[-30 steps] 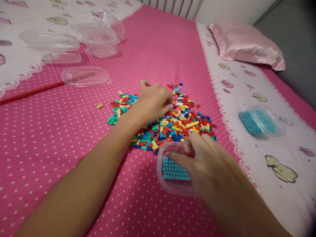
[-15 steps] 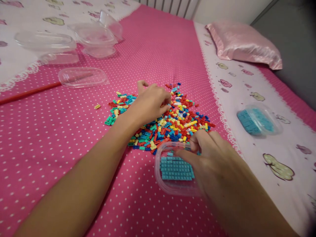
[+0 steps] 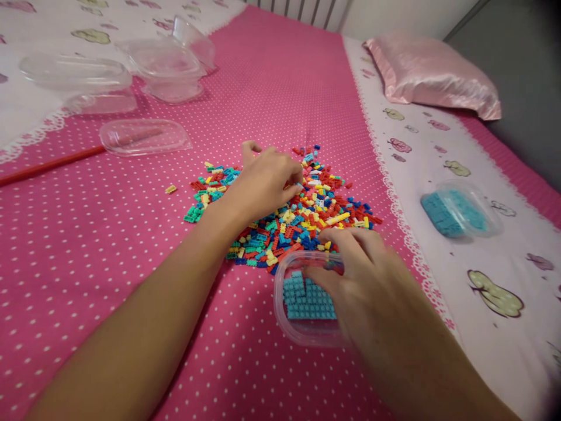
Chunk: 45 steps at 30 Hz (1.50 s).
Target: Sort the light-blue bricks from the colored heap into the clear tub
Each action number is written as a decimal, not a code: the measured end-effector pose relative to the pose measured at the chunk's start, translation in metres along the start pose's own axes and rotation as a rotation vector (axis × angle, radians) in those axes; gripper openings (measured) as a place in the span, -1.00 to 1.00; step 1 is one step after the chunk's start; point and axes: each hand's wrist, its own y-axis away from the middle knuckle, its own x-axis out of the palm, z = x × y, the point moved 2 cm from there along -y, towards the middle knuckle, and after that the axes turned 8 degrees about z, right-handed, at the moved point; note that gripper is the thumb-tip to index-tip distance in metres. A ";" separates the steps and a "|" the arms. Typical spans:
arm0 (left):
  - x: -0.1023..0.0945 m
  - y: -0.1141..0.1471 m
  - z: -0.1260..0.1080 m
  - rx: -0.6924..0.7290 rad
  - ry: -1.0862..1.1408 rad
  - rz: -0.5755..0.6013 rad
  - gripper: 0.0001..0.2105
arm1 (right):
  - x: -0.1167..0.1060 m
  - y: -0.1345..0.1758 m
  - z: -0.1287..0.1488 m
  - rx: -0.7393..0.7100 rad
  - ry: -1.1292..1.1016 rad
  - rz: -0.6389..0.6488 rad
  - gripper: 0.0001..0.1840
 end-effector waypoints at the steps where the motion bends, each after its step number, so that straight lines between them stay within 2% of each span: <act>1: 0.000 0.000 0.000 0.003 -0.002 0.001 -0.84 | -0.001 0.000 0.000 -0.002 -0.001 0.003 -0.76; 7: 0.000 0.000 0.000 0.005 0.003 -0.011 -0.85 | -0.007 -0.001 -0.002 -0.029 -0.002 0.013 -0.70; 11: -0.001 0.001 0.000 -0.004 0.016 -0.001 -0.88 | -0.005 -0.004 0.000 -0.049 -0.025 0.021 -0.73; 22: 0.000 -0.002 0.002 0.009 -0.007 0.001 -0.87 | -0.005 -0.002 0.001 0.005 -0.013 -0.012 -0.77; 29: 0.001 -0.002 0.003 0.017 -0.028 -0.007 -0.87 | 0.003 -0.004 0.002 -0.122 -0.048 -0.039 -0.77; 38: 0.001 -0.002 0.003 0.015 -0.043 -0.005 -0.87 | -0.001 -0.003 0.002 -0.132 -0.070 -0.052 -0.87; 45: 0.001 -0.002 0.004 0.022 -0.056 -0.015 -0.87 | -0.004 -0.005 0.001 -0.146 -0.115 -0.049 -0.75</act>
